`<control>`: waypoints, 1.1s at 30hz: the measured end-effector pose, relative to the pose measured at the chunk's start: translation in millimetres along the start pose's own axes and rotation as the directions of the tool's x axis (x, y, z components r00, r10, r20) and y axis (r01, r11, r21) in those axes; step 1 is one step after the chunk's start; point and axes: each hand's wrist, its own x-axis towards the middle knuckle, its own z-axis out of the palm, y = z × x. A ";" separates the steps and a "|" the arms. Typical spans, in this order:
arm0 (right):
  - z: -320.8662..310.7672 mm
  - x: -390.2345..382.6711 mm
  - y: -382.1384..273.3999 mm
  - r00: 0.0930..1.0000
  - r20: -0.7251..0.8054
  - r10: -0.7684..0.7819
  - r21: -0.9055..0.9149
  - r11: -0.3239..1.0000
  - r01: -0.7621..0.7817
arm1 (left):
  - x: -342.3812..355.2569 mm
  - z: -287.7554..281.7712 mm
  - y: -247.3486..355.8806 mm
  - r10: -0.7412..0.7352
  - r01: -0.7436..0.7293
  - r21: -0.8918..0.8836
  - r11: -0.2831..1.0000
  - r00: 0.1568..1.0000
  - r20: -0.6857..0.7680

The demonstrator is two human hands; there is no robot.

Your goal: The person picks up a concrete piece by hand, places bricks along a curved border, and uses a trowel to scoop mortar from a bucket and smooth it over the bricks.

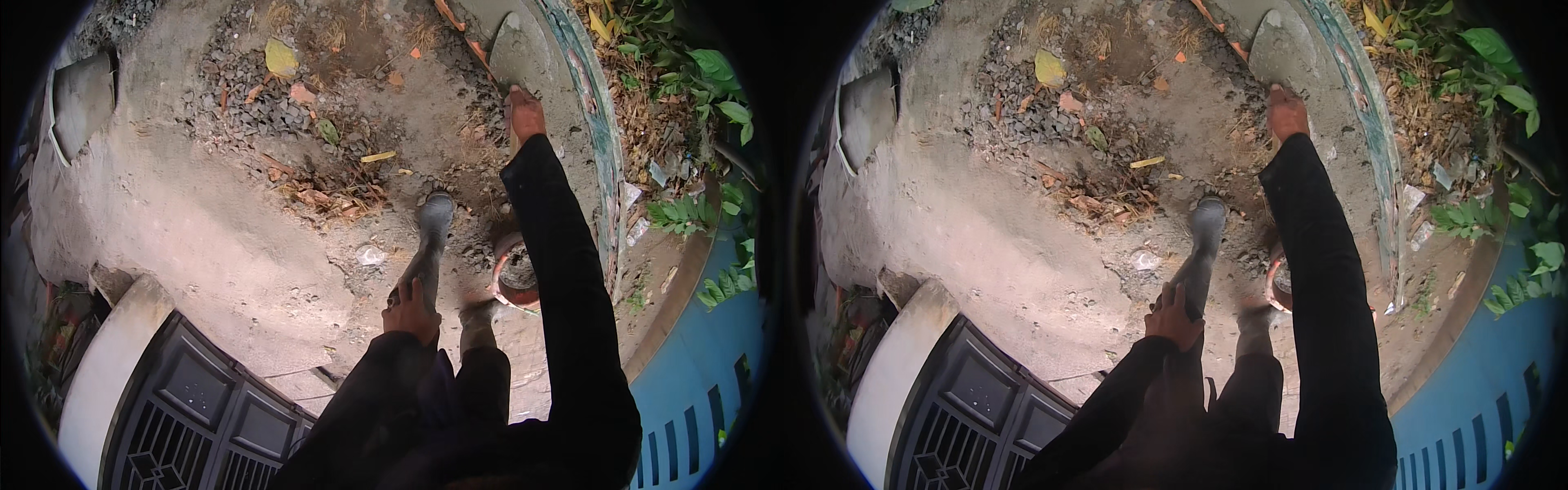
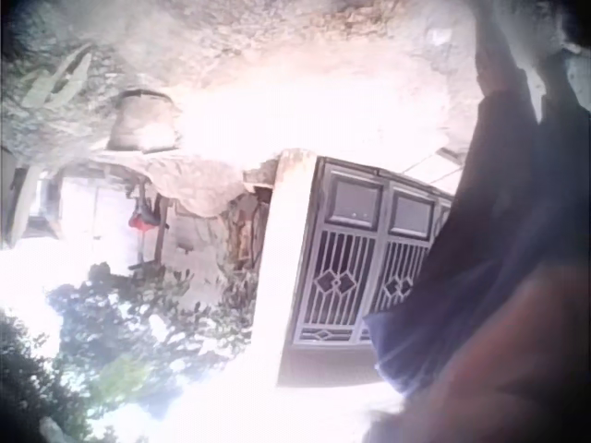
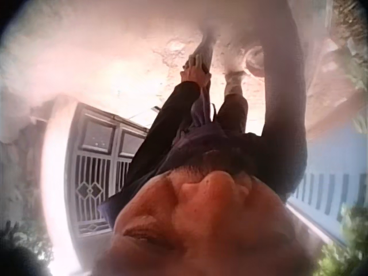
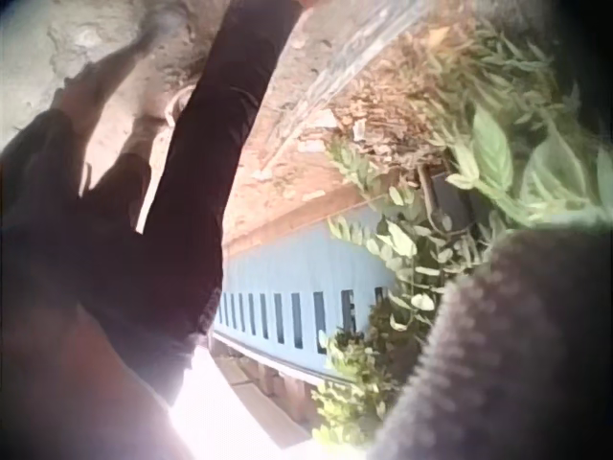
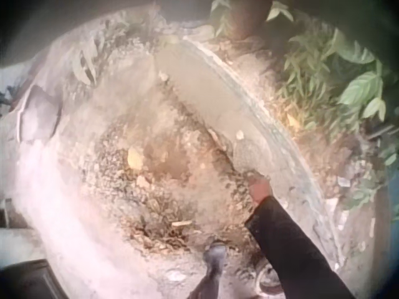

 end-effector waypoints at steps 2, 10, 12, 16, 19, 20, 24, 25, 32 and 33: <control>-8.4 14.8 -12.8 0.964 -0.059 -0.260 -0.378 0.899 0.219 | -2.2 0.6 -1.1 -0.005 0.007 -0.039 0.999 0.998 0.056; -164.3 -118.8 219.0 0.990 -0.035 0.138 -0.886 0.454 -0.095 | -21.5 31.3 11.1 0.007 -0.007 -0.010 1.000 0.998 -0.069; -172.6 -195.3 234.5 0.990 -0.074 0.117 -0.817 0.562 -0.128 | -30.1 40.0 8.9 -0.051 0.047 -0.051 0.998 0.996 -0.071; -190.9 -344.3 216.8 0.957 -0.072 -0.280 -0.617 0.767 0.177 | -48.5 99.6 -21.0 -0.057 0.008 -0.219 0.976 0.974 -0.221; -213.7 -421.6 219.9 0.951 -0.273 -0.144 -0.323 0.945 0.050 | -79.5 161.5 -27.2 0.115 -0.170 -0.169 0.971 0.949 -0.294; -219.1 -440.8 220.7 0.959 -0.268 -0.096 -0.246 0.969 0.029 | -95.6 177.1 -24.0 0.115 -0.174 -0.162 0.971 0.940 -0.321; -257.1 -461.8 253.7 0.989 -0.037 0.146 -0.677 0.724 -0.132 | -191.2 270.5 -21.0 0.148 -0.180 -0.145 0.973 0.967 -0.208; -265.4 -467.1 262.4 0.996 -0.068 0.053 -0.626 0.775 -0.083 | -202.6 294.1 -33.8 0.190 -0.226 -0.166 0.960 0.959 -0.208; -326.4 -493.3 314.4 0.991 0.130 -0.025 -0.283 0.957 0.062 | -313.5 430.6 -84.4 0.094 -0.250 -0.651 0.717 0.960 -0.265; -326.1 -508.1 311.1 0.978 0.172 0.117 -0.059 0.992 -0.108 | -318.4 452.9 -91.9 -0.014 -0.196 -0.733 0.651 0.963 -0.270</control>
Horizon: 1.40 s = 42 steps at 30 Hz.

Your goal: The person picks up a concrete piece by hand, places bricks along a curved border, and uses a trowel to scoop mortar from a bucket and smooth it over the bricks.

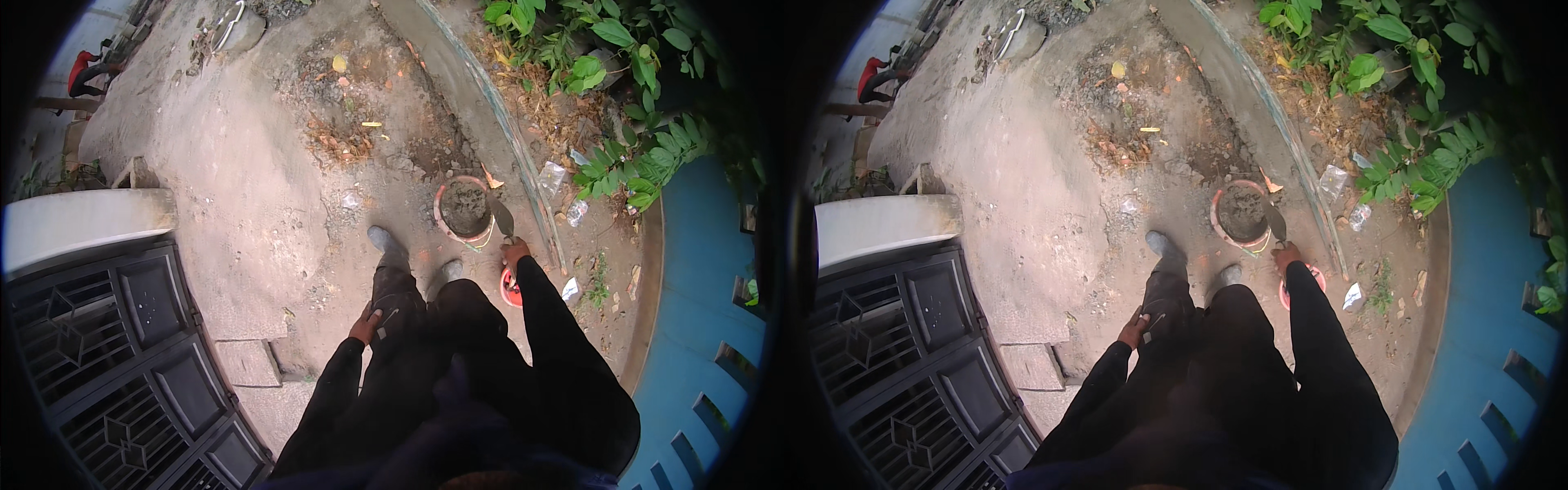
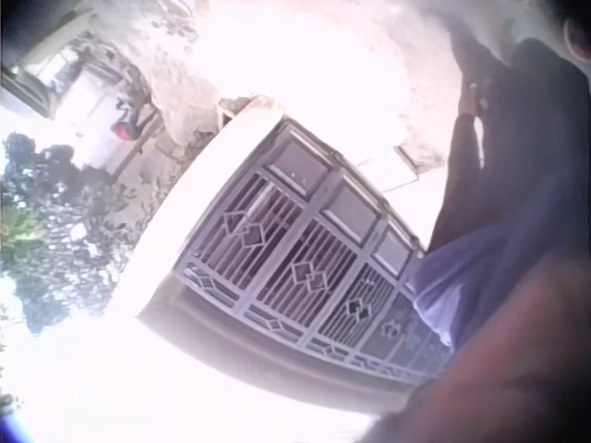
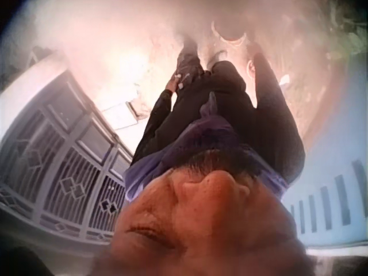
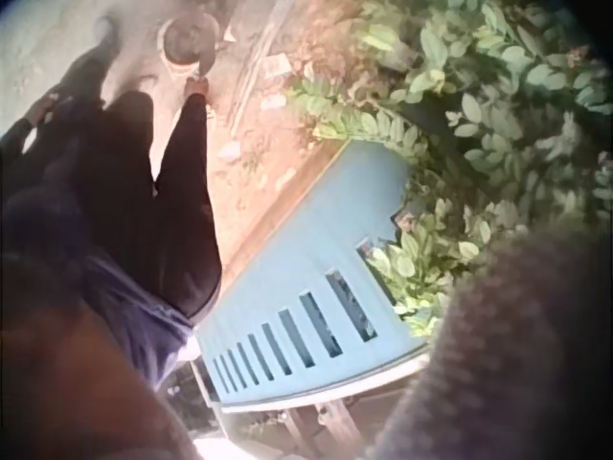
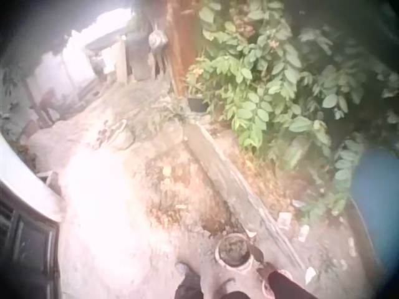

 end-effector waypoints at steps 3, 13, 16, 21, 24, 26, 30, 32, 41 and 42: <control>-0.1 -30.7 -0.4 0.982 0.152 0.113 -0.049 0.993 -0.107 | -20.0 22.0 -67.5 -0.084 0.058 -0.208 0.976 0.989 -0.120; -4.7 -84.1 62.1 0.985 0.035 0.170 -0.097 0.981 -0.166 | -84.8 69.8 -210.7 -0.349 0.332 -0.171 0.928 0.934 -0.078; 9.6 -112.2 52.2 0.981 0.037 0.191 0.055 0.980 -0.193 | -89.3 66.6 -249.9 -0.435 0.316 -0.520 0.794 0.892 -0.123; 40.8 -126.5 56.1 0.980 -0.080 0.183 0.156 0.973 -0.169 | -111.3 66.2 -281.4 -0.481 0.107 -0.747 0.657 0.822 -0.305; 56.9 -115.1 40.1 0.950 -0.106 0.293 0.330 0.912 -0.245 | -136.6 74.9 -283.6 -0.533 0.349 -0.593 0.725 0.830 -0.164; 68.9 -96.9 19.8 0.924 -0.109 0.367 0.458 0.843 -0.281 | -148.6 81.0 -279.7 -0.533 0.454 -0.442 0.774 0.843 -0.068; 66.4 1.2 21.9 0.880 -0.059 0.472 0.715 0.635 -0.293 | -128.9 76.2 -234.7 -0.516 0.515 -0.215 0.830 0.855 0.055; 67.9 60.8 16.6 0.918 0.021 0.396 0.821 0.518 -0.242 | -100.0 67.5 -199.9 -0.523 0.523 -0.173 0.835 0.851 0.048; 137.9 353.1 -64.5 0.876 0.006 0.482 0.998 0.053 -0.036 | 15.0 26.7 -67.9 -0.655 0.650 -0.114 0.752 0.755 -0.017; 152.6 373.0 -90.8 0.933 0.058 0.355 0.994 -0.103 -0.023 | 20.1 25.0 -58.6 -0.664 0.659 -0.108 0.744 0.748 -0.010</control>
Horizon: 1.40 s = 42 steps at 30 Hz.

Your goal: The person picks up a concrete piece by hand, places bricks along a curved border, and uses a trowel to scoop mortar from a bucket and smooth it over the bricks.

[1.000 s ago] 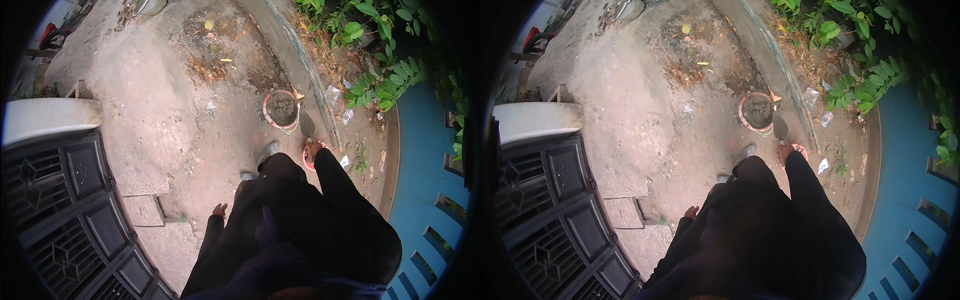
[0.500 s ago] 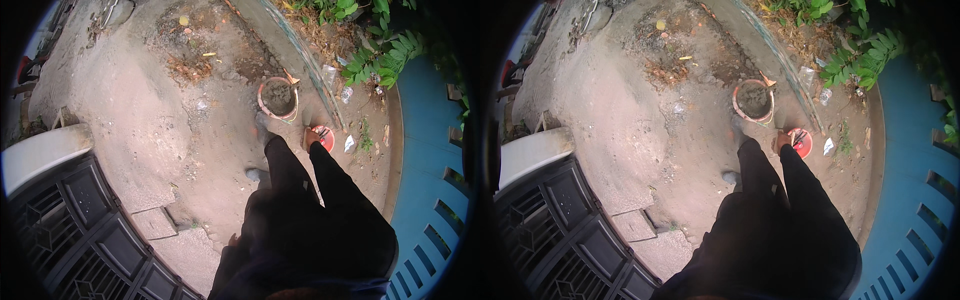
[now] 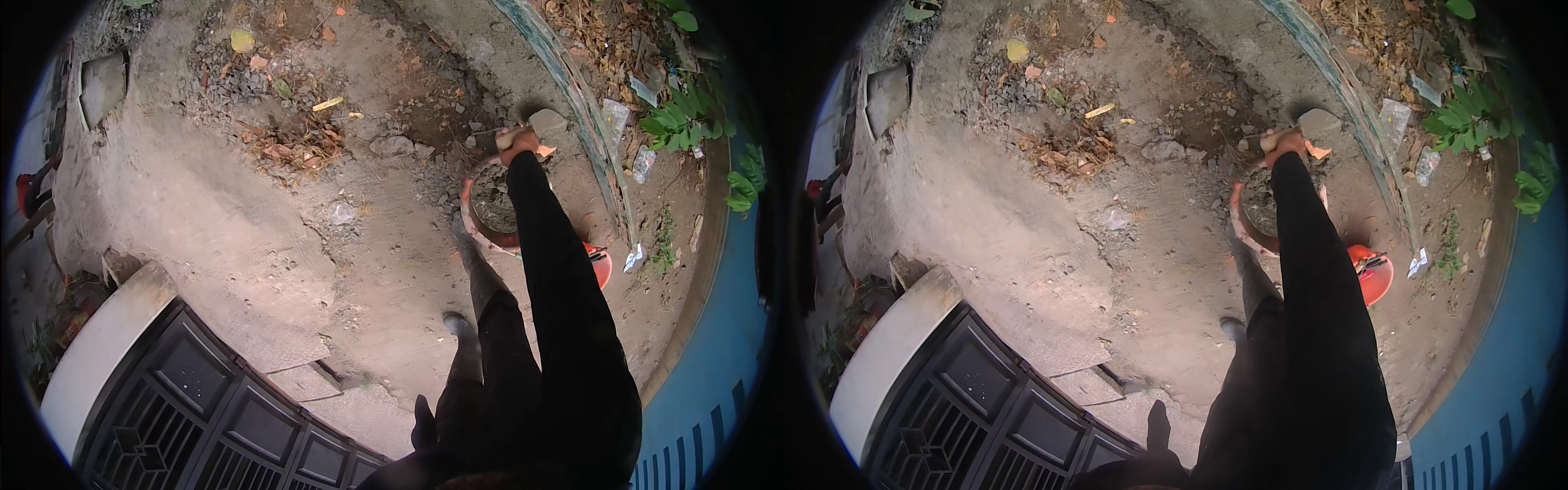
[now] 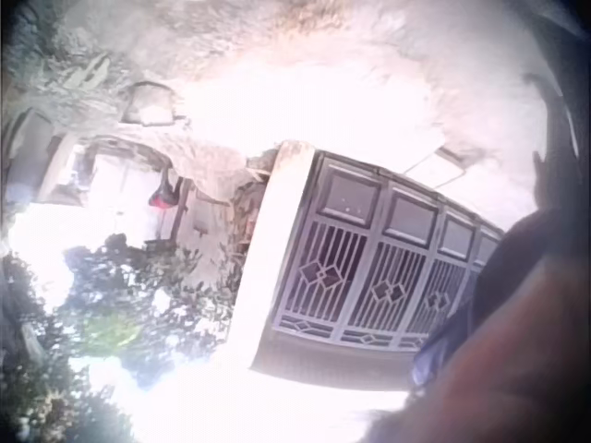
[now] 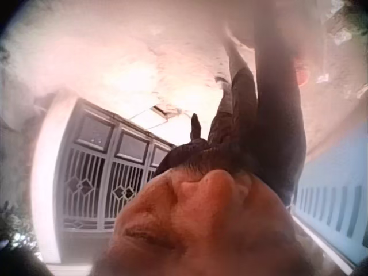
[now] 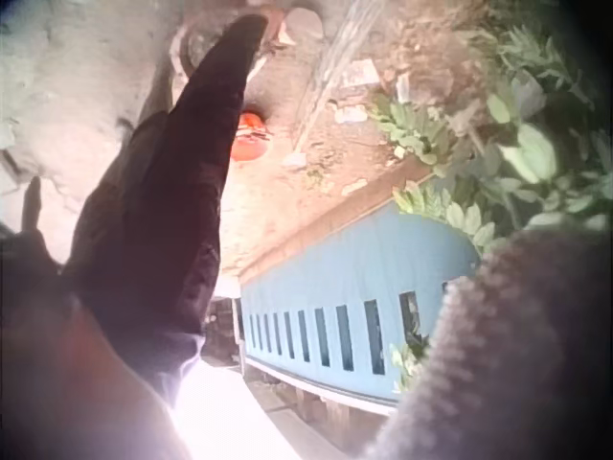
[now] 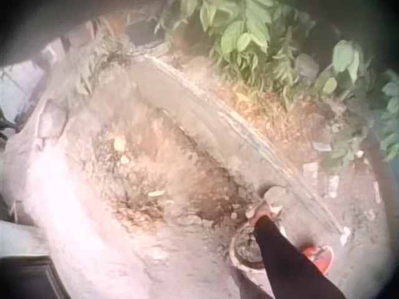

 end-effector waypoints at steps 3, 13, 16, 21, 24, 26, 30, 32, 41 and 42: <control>117.1 -17.8 69.5 0.997 0.039 -0.061 -0.212 0.975 0.068 | -12.8 1.2 19.5 -0.052 0.052 0.000 0.999 0.999 -0.016; 130.1 9.3 -17.0 0.843 0.386 -0.374 -0.863 -0.469 0.187 | -42.0 5.1 39.8 -0.089 0.089 0.012 0.996 0.996 0.025; -3.0 17.8 -62.9 0.886 0.346 -0.307 -0.750 -0.659 0.064 | -36.1 6.0 39.9 -0.095 0.095 -0.006 0.995 0.995 0.020; -151.2 -91.7 -95.9 0.835 0.468 -0.289 -0.803 -0.533 0.266 | -27.1 -7.1 36.6 -0.080 0.078 0.050 0.996 0.996 0.042; -213.9 -148.7 -80.8 0.901 0.358 -0.246 -0.705 -0.703 0.089 | -27.1 -14.5 31.2 -0.066 0.062 0.081 0.995 0.996 0.052; -252.5 -135.5 -67.1 0.944 0.160 -0.288 -0.656 -0.746 -0.116 | -24.7 -17.6 31.4 -0.056 0.049 0.102 0.994 0.997 0.060; -227.6 -72.9 4.6 0.992 0.030 -0.127 -0.578 -0.811 -0.086 | -23.5 -22.4 27.4 -0.047 0.039 0.128 0.991 0.997 0.057; -223.3 -54.5 26.2 0.989 0.148 -0.002 -0.599 -0.796 0.088 | -25.7 -25.6 21.6 -0.048 0.041 0.129 0.991 0.998 0.049; -258.4 -71.5 -26.8 0.895 0.445 0.019 -0.782 -0.479 0.399 | -22.7 -29.6 15.5 -0.038 0.030 0.150 0.988 0.998 0.054; -243.1 -77.9 -26.9 0.890 0.456 0.023 -0.777 -0.477 0.410 | -21.3 -29.0 13.5 -0.038 0.030 0.146 0.989 0.998 0.051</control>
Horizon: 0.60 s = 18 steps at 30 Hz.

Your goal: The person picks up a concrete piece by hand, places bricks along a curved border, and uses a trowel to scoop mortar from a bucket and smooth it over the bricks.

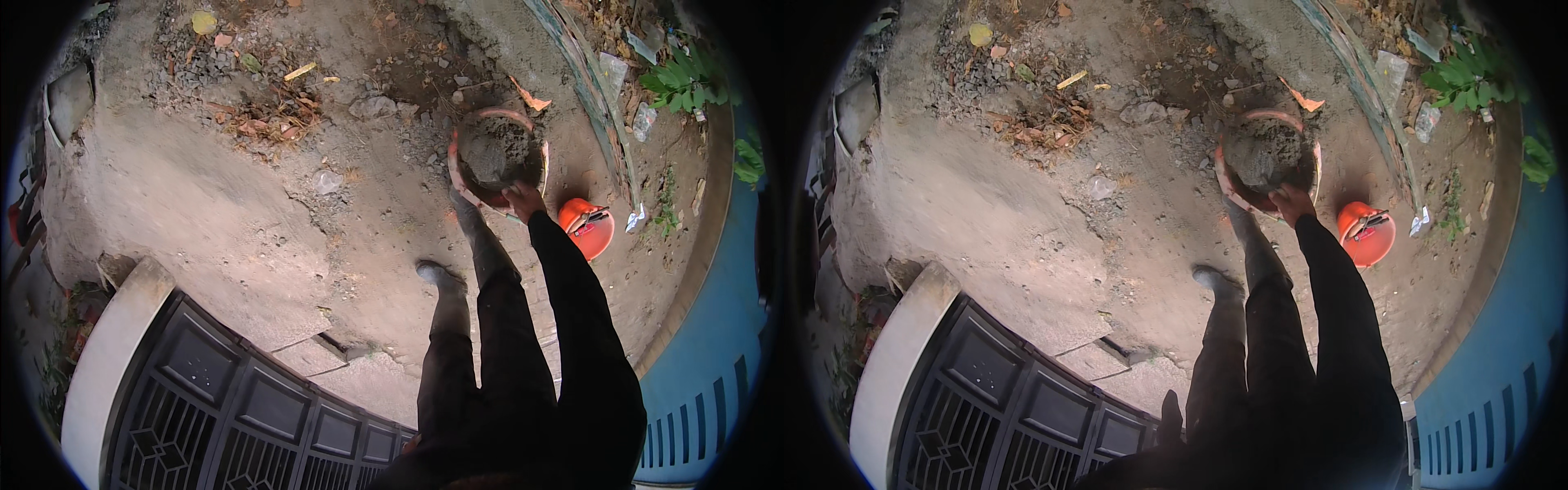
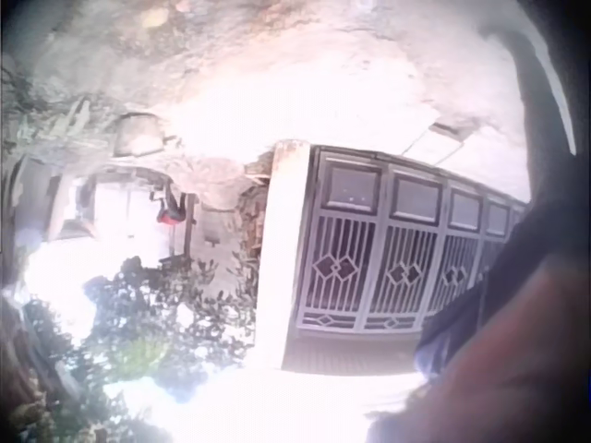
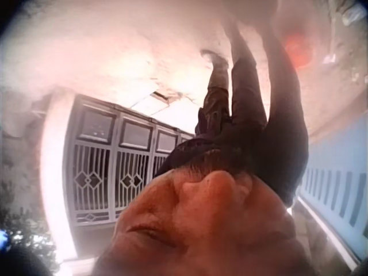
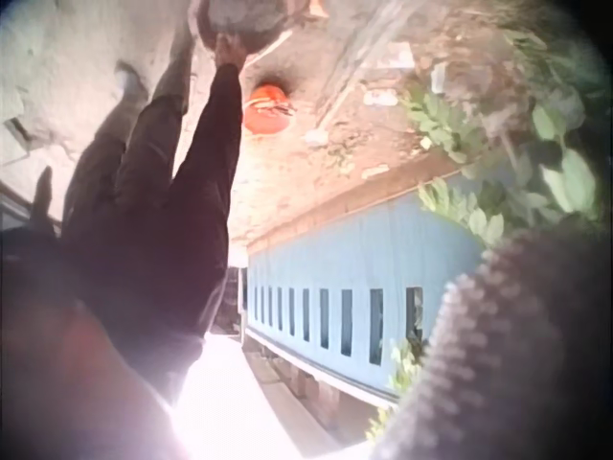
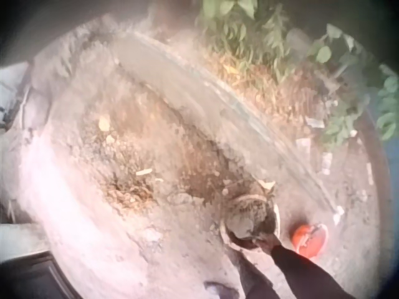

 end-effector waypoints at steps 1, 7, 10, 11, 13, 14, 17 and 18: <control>-20.7 1.7 -36.2 0.990 0.094 0.101 0.130 0.985 -0.113 | 2.0 1.1 -1.2 0.000 0.000 -0.008 1.000 1.000 -0.006; -99.1 71.2 -170.0 0.894 -0.442 -0.076 0.314 0.920 0.233 | 8.7 4.3 -0.7 -0.029 0.029 -0.012 0.999 1.000 0.008; -121.0 139.0 -177.1 0.813 -0.567 -0.129 -0.048 0.991 0.124 | 9.1 2.6 4.0 -0.038 0.038 -0.017 0.999 0.999 0.023; -123.7 146.8 -179.3 0.817 -0.575 -0.042 -0.061 0.998 0.009 | 7.5 1.6 3.9 -0.049 0.049 -0.021 0.999 0.999 0.023; -135.5 173.3 -183.0 0.811 -0.584 0.029 -0.079 0.993 -0.093 | 2.9 1.8 5.4 -0.075 0.076 -0.027 0.997 0.997 0.027; -141.0 185.0 -183.5 0.847 -0.526 0.073 0.014 0.997 -0.077 | 4.8 1.3 7.2 -0.081 0.081 -0.028 0.996 0.996 0.024; -170.6 232.7 -224.5 0.948 -0.285 0.140 0.240 0.968 -0.071 | -1.2 2.4 10.6 -0.114 0.115 -0.036 0.993 0.993 0.028; -182.5 256.8 -240.1 0.959 -0.259 0.117 0.244 0.968 -0.052 | -2.7 3.3 12.7 -0.126 0.127 -0.035 0.991 0.992 0.031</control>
